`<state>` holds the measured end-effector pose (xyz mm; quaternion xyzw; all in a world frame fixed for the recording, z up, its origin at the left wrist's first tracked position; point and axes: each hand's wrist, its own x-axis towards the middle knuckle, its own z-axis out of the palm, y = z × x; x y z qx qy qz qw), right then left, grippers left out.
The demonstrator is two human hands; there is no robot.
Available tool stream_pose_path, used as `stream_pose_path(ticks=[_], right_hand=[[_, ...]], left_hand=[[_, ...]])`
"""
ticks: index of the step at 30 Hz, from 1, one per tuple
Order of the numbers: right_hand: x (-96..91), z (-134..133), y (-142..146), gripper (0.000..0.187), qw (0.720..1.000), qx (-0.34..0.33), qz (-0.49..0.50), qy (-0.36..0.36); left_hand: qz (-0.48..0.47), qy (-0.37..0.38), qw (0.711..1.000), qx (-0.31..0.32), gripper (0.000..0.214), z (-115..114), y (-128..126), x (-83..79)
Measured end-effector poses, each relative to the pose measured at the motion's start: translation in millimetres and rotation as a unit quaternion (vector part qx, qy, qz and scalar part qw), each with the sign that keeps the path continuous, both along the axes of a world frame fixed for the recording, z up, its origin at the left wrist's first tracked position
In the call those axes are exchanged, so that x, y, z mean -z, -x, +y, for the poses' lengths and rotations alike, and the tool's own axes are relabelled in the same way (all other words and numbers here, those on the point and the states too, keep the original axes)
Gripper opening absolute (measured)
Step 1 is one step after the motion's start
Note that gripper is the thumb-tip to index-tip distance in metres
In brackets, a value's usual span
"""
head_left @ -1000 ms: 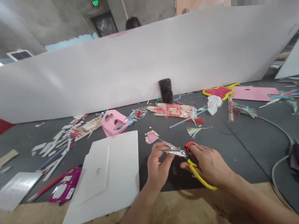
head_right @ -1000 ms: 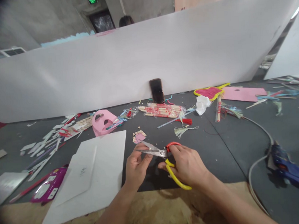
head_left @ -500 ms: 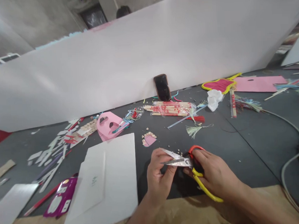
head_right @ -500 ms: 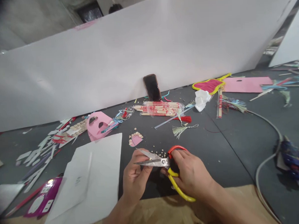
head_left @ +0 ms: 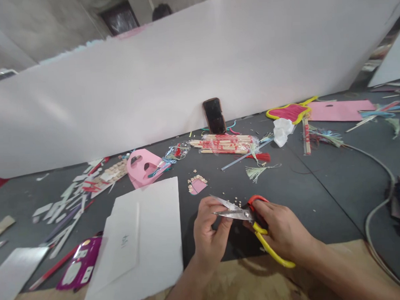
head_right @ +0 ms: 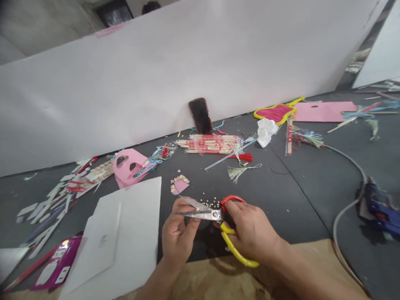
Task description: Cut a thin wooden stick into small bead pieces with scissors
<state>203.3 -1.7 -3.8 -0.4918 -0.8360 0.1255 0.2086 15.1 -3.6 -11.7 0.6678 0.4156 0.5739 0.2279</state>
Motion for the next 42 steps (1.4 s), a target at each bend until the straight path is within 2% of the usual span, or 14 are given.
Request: stream_pose_path(ticks=[3,7,10,14,20,25,30,39,42], right_hand=[[-2.6,3,-1,0.018,1.000,0.004,0.002,-0.016],[-15.0,-2,-4,0.025,0.999,-0.005,0.001,-0.036],[-22.4,-16,-8,0.031,1.000,0.002,0.002,-0.030],[-20.9,-38,-9,0.027,1.000,0.021,0.005,-0.006],[-16.7,-60,-9,0.029,0.999,0.041,0.010,0.025],[-14.5,-67,-8,0.019,0.998,0.057,-0.017,0.002],[-12.4,-68,-7,0.026,0.998,0.060,-0.029,-0.010],[-9.6,-67,-6,0.026,0.997,0.061,-0.019,0.039],[-8.4,-67,-5,0.023,0.997,0.062,-0.027,0.029]], left_hand=[[0.034,-0.016,0.999,-0.025,0.005,0,0,-4.3],[0.111,-0.037,0.992,-0.054,0.009,-6,0,-20.7],[0.140,-0.049,0.987,-0.063,0.012,-12,-2,-33.6],[0.175,-0.068,0.979,-0.073,0.013,-24,-9,-42.5],[0.177,-0.061,0.978,-0.088,0.015,-42,-18,-38.1],[0.166,-0.016,0.985,-0.053,0.014,-48,-16,-34.6],[0.147,0.019,0.988,-0.039,0.016,-52,-14,-35.0],[0.119,-0.031,0.989,-0.081,0.013,-52,-19,-25.8],[0.131,-0.034,0.986,-0.098,0.014,-51,-18,-25.7]])
